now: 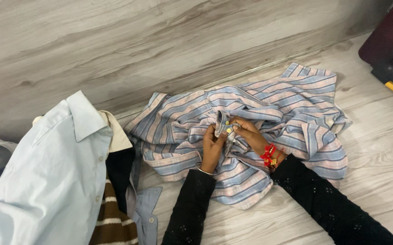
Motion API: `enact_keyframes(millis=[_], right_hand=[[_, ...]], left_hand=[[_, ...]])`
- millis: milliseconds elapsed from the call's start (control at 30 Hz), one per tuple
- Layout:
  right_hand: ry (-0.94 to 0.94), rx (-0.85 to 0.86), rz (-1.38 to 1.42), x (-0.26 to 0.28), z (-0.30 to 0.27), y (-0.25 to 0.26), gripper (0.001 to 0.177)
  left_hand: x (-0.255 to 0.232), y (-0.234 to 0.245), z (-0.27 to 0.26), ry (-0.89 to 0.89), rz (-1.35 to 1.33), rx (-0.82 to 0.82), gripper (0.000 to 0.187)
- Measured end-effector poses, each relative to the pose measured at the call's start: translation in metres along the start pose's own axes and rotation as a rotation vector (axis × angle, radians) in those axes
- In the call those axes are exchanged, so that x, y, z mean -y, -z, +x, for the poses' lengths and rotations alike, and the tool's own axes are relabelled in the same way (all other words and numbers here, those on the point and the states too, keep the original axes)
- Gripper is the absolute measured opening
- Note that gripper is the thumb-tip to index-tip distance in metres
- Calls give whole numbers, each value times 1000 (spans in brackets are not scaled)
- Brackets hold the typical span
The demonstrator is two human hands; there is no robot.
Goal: The person buttons the front and cuffs of a striped shirt by hand and then folds the shirt into a rectangular shape before placing it into a suitcase.
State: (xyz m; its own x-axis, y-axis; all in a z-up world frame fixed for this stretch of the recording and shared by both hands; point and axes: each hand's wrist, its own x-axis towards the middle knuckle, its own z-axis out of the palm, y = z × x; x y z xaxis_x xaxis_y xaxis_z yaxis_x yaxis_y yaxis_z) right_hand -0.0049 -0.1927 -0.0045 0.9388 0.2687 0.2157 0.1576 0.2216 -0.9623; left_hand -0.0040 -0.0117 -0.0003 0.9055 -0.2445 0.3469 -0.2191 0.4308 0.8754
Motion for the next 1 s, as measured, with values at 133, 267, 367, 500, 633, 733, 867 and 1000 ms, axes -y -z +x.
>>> enact_keyframes(millis=[133, 267, 367, 500, 633, 733, 867, 1000], right_hand=[[167, -134, -325, -6, -2, -7, 23], [345, -179, -420, 9, -6, -16, 29], [282, -227, -186, 38, -9, -5, 23], [157, -423, -205, 90, -29, 38, 21], [131, -253, -581, 103, -59, 70, 28], [19, -137, -1101, 110, -93, 93, 43], [86, -103, -1369, 120, -116, 102, 70], [6, -128, -1328, 129, -102, 87, 72]], left_hand=[[4, 2, -1, -68, -27, 51, 19], [14, 8, 3, -11, 5, -5, 15], [12, 10, -8, 216, 16, 260, 21], [8, -38, -78, 592, 132, 845, 43], [10, -108, -134, 542, 27, 1319, 36], [-18, -132, -141, 416, -65, 1376, 37], [-86, -142, -124, 259, -205, 1310, 53], [-144, -125, -90, -17, 460, 1119, 26]])
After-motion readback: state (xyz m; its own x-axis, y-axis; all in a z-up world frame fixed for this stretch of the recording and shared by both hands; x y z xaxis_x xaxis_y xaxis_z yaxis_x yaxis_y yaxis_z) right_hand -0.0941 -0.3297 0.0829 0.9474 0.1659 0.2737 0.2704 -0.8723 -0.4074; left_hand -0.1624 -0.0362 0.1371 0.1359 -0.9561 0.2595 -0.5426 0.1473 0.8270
